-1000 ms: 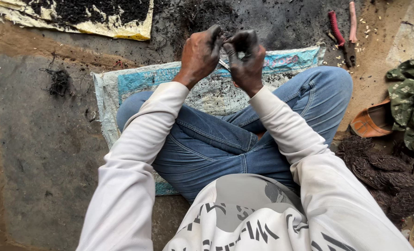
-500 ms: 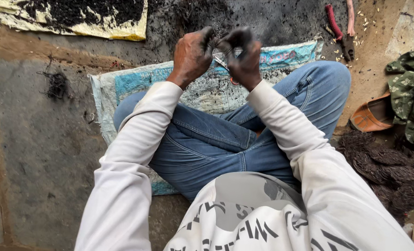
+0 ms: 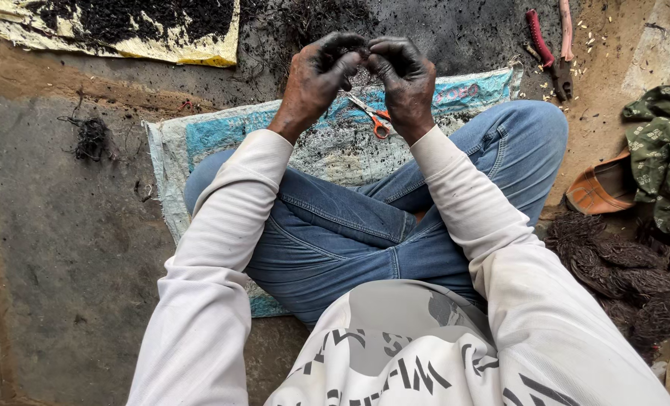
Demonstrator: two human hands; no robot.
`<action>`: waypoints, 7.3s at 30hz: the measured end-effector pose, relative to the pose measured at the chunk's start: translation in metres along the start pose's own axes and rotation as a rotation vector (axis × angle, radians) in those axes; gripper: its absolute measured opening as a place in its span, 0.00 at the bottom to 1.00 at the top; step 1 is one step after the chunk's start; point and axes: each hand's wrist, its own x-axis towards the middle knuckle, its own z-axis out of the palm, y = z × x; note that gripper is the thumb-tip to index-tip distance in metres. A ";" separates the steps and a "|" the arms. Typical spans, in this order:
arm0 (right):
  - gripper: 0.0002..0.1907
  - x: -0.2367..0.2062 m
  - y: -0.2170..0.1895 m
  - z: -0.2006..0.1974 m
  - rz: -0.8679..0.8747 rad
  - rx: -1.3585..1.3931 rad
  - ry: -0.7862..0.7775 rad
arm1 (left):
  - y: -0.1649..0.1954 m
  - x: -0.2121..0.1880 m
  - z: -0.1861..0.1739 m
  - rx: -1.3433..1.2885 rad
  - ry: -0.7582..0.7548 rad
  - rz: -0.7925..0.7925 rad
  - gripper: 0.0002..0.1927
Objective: The person sits cross-legged on the floor and repeatedly twists small bundles of dark fiber with both hands. The person holds the fiber between their fingers and rotates their hands to twist the strands into a tighter rope-like form.
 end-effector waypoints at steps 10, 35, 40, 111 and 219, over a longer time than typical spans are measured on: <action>0.09 -0.002 0.008 -0.001 0.166 0.113 0.053 | 0.004 -0.001 -0.004 0.024 0.073 -0.058 0.06; 0.15 -0.006 0.026 0.010 -0.095 -0.588 0.069 | -0.012 -0.002 0.019 0.400 0.178 0.160 0.01; 0.14 -0.007 0.024 0.011 -0.225 -0.659 0.024 | -0.011 0.000 0.013 0.406 0.222 0.071 0.03; 0.04 0.009 -0.025 -0.005 -0.280 -0.524 -0.075 | -0.002 0.000 0.007 0.254 0.127 0.157 0.06; 0.06 0.000 0.002 -0.004 -0.163 -0.357 -0.093 | -0.006 0.000 0.010 0.357 0.214 0.202 0.04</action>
